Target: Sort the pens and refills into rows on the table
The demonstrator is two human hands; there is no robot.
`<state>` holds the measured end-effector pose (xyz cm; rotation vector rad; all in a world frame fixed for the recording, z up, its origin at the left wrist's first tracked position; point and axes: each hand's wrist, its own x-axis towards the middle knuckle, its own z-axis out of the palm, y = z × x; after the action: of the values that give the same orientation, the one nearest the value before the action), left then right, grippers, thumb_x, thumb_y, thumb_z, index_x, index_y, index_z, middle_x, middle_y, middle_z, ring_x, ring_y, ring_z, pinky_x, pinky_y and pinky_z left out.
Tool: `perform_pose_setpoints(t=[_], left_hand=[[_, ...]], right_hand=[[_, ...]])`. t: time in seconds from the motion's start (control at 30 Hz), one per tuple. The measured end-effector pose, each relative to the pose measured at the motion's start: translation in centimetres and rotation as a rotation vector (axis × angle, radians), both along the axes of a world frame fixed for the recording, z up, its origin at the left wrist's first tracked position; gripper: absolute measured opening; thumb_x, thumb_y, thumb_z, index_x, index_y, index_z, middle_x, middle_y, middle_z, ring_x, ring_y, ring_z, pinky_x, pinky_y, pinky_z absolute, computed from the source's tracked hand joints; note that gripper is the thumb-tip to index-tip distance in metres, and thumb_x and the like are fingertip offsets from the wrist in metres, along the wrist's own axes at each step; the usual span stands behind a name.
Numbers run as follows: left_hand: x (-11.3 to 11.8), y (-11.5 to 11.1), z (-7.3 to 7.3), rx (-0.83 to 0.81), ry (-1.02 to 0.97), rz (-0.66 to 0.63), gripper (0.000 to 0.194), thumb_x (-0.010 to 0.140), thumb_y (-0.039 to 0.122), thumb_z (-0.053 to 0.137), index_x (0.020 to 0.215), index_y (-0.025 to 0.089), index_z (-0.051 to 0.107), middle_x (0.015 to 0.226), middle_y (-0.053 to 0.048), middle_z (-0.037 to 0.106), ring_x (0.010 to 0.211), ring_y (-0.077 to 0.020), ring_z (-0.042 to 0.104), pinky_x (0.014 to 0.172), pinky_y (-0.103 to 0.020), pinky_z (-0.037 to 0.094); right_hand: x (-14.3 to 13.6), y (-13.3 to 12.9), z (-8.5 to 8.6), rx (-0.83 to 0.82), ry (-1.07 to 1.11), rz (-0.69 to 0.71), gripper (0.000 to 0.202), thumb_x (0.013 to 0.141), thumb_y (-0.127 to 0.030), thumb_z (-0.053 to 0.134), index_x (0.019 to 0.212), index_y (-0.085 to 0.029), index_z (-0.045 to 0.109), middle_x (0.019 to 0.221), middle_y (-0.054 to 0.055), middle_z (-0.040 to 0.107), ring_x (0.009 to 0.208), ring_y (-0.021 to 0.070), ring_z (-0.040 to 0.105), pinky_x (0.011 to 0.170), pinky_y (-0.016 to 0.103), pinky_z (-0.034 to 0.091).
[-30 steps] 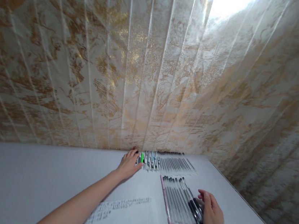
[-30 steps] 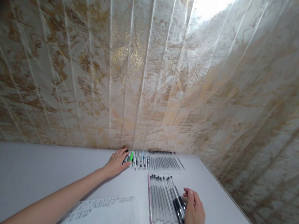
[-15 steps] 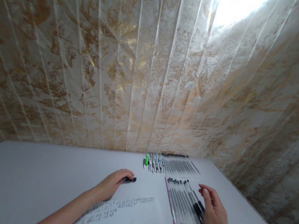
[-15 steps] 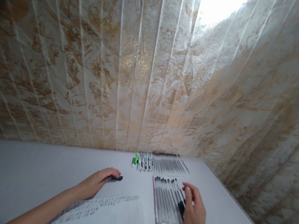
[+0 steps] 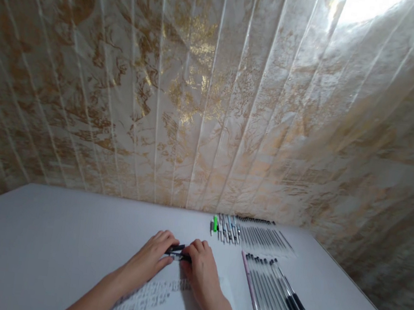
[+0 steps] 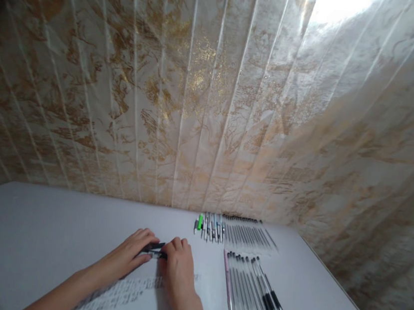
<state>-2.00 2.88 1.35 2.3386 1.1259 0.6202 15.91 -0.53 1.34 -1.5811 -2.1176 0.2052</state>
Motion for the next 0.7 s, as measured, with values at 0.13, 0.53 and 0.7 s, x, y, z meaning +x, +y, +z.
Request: perform_pose_setpoints(t=[0.13,0.53,0.7], left_hand=[[-0.3,0.4,0.0,0.048,0.078,0.036,0.020,0.083,0.008,0.050,0.093,0.022,0.061,0.099,-0.003,0.060,0.097,-0.0205,0.053,0.086,-0.033,0.042],[-1.6,1.1,0.3,0.084,0.044,0.135,0.006,0.086,0.019,0.052,0.084,0.022,0.056,0.089,-0.001,0.060,0.087,-0.0205,0.055,0.078,-0.032,0.042],[-4.2,2.3,0.9,0.048,0.018,0.190,0.007,0.082,0.019,0.052,0.081,0.023,0.058,0.087,0.000,0.061,0.088,-0.0209,0.055,0.078,-0.031,0.040]], right_hand=[[0.4,0.2,-0.6,0.013,-0.043,-0.015,0.019,0.078,-0.003,0.059,0.088,-0.019,0.065,0.094,0.005,0.065,0.090,0.0233,0.053,0.079,0.032,0.041],[1.8,0.9,-1.4,0.047,-0.117,-0.056,0.018,0.075,-0.004,0.053,0.083,-0.016,0.062,0.084,0.008,0.066,0.083,0.0223,0.057,0.074,0.030,0.040],[2.7,0.7,-1.0,-0.019,0.008,-0.134,0.018,0.081,-0.008,0.046,0.086,-0.018,0.059,0.078,0.005,0.068,0.072,0.0184,0.061,0.066,0.025,0.040]])
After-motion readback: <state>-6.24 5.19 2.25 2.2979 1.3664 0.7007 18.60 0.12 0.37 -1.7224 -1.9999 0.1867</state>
